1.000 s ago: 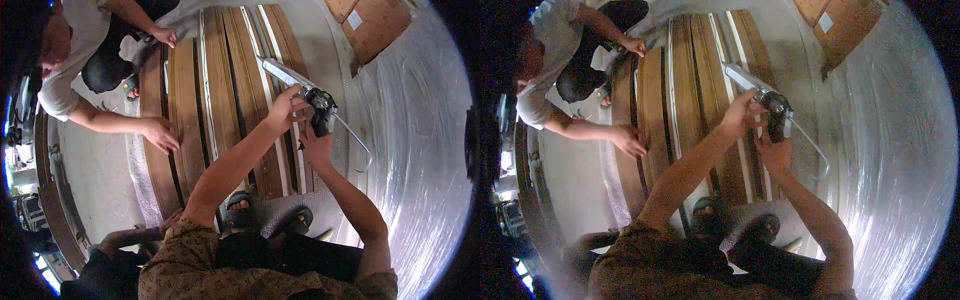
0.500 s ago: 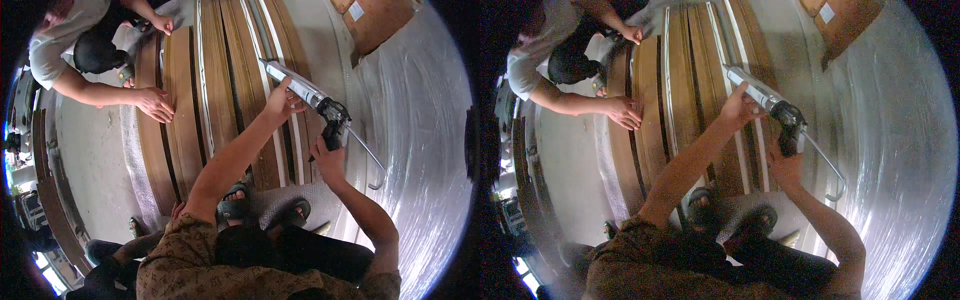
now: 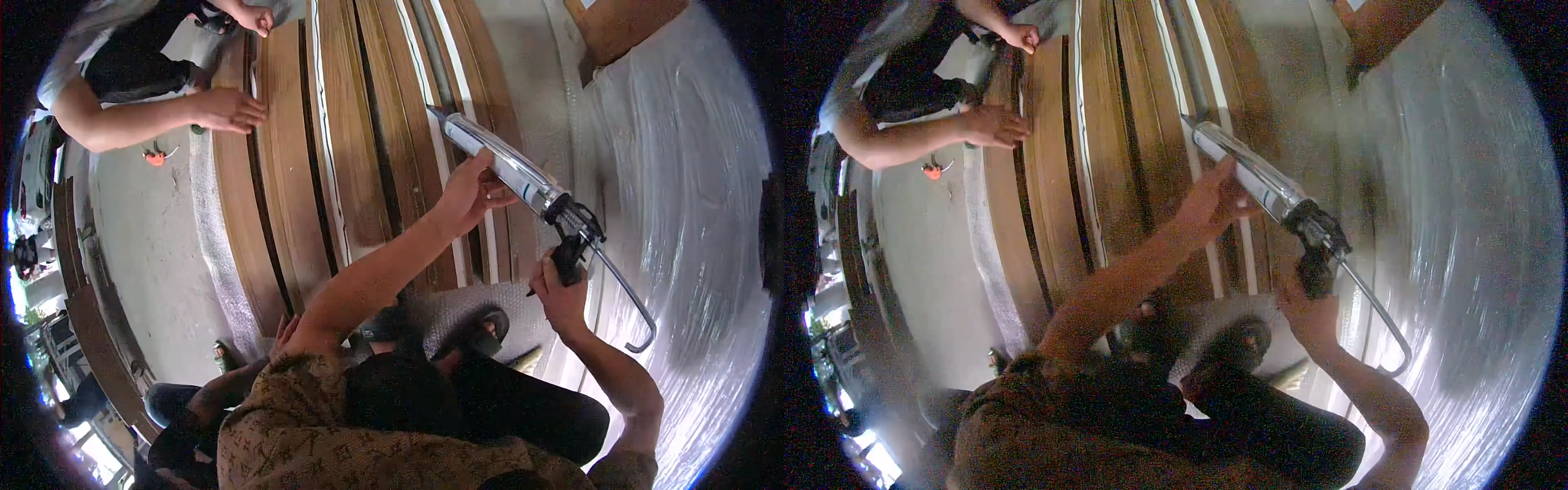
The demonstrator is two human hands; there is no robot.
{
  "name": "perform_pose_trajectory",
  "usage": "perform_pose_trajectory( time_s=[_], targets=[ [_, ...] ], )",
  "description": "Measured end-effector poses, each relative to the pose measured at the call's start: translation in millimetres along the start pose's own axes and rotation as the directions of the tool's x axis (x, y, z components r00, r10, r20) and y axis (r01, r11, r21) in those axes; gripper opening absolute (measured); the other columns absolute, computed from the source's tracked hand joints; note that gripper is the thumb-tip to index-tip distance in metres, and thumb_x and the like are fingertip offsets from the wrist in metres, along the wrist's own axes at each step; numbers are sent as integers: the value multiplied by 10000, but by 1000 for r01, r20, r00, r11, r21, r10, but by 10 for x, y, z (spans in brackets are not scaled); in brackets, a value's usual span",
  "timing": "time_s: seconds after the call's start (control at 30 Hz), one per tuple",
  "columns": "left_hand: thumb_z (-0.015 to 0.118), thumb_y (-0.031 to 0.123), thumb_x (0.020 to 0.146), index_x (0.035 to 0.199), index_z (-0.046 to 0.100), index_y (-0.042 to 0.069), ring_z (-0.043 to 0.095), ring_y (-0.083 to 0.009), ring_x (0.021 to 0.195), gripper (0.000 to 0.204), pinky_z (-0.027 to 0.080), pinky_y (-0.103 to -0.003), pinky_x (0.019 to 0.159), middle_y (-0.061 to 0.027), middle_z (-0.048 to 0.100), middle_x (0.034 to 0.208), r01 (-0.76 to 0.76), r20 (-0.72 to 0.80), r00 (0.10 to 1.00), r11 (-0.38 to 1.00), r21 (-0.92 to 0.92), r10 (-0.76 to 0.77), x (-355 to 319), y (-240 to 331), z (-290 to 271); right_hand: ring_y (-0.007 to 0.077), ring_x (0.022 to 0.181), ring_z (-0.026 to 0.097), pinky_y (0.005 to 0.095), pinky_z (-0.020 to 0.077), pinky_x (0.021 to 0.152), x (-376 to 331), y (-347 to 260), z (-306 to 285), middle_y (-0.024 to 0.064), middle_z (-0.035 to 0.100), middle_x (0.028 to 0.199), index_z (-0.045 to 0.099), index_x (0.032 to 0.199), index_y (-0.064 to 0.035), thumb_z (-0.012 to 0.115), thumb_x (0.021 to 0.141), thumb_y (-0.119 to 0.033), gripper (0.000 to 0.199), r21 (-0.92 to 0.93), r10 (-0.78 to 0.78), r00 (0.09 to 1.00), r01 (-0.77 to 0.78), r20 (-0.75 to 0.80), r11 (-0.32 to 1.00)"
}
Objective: Applying adhesive from a caulking gun to wooden panels and arranging them for assembly.
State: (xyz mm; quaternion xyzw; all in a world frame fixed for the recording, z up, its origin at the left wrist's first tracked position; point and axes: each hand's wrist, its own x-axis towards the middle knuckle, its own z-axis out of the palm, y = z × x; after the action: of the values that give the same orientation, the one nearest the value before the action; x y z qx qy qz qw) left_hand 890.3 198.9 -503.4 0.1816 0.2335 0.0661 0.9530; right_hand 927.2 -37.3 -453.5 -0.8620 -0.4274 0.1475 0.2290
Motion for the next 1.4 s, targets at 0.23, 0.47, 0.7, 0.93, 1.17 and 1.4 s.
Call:
perform_pose_trajectory(
  time_s=[0.23,0.47,0.7,0.93,1.17,1.4],
  targets=[
    [439,384,925,1142,460,96,565,-209,982,362,452,-474,882,-70,567,1060,62,-54,996,995,-76,-66,-286,-239,78,89,577,506,231,424,524,-118,-390,-266,20,510,659,478,914,-26,522,881,-97,89,830,609,625,-547,489,-105],
    [453,382,924,1144,419,102,593,-210,948,357,469,-434,864,-70,569,1018,52,-96,993,993,-110,-63,-545,-424,181,98,614,505,240,417,541,-537,-372,-351,31,509,685,459,965,-25,508,878,-66,108,533,434,867,-494,245,687],
    [469,363,921,1130,430,87,570,-225,982,349,437,-505,895,-78,551,1053,102,-74,990,972,-213,-120,-942,-576,142,98,649,514,236,432,560,-797,-671,-591,29,515,737,454,1035,-27,516,836,15,213,674,634,410,-696,656,-247],
    [479,349,915,1135,442,95,575,-225,987,338,425,-532,898,-77,565,1062,186,-66,976,949,-256,-209,-1156,-836,265,142,699,531,280,419,616,-1346,-647,-695,34,511,792,467,1041,-48,614,715,23,365,414,637,507,-857,580,306],
    [485,337,913,1104,466,91,590,-238,986,313,423,-531,911,-81,588,1045,232,-70,961,915,-331,-269,-1452,-1133,235,72,624,468,196,334,412,-1787,-696,-621,5,508,715,465,928,-95,536,866,-45,106,668,640,371,-677,673,-309],
    [416,371,938,1114,471,77,580,-252,975,347,447,-485,907,-94,573,1039,238,-139,935,870,-432,-325,-1706,-1337,370,52,578,425,187,313,405,-2094,-813,-679,10,494,703,477,942,-85,505,895,-53,64,535,677,548,-803,491,262]
  ],
)
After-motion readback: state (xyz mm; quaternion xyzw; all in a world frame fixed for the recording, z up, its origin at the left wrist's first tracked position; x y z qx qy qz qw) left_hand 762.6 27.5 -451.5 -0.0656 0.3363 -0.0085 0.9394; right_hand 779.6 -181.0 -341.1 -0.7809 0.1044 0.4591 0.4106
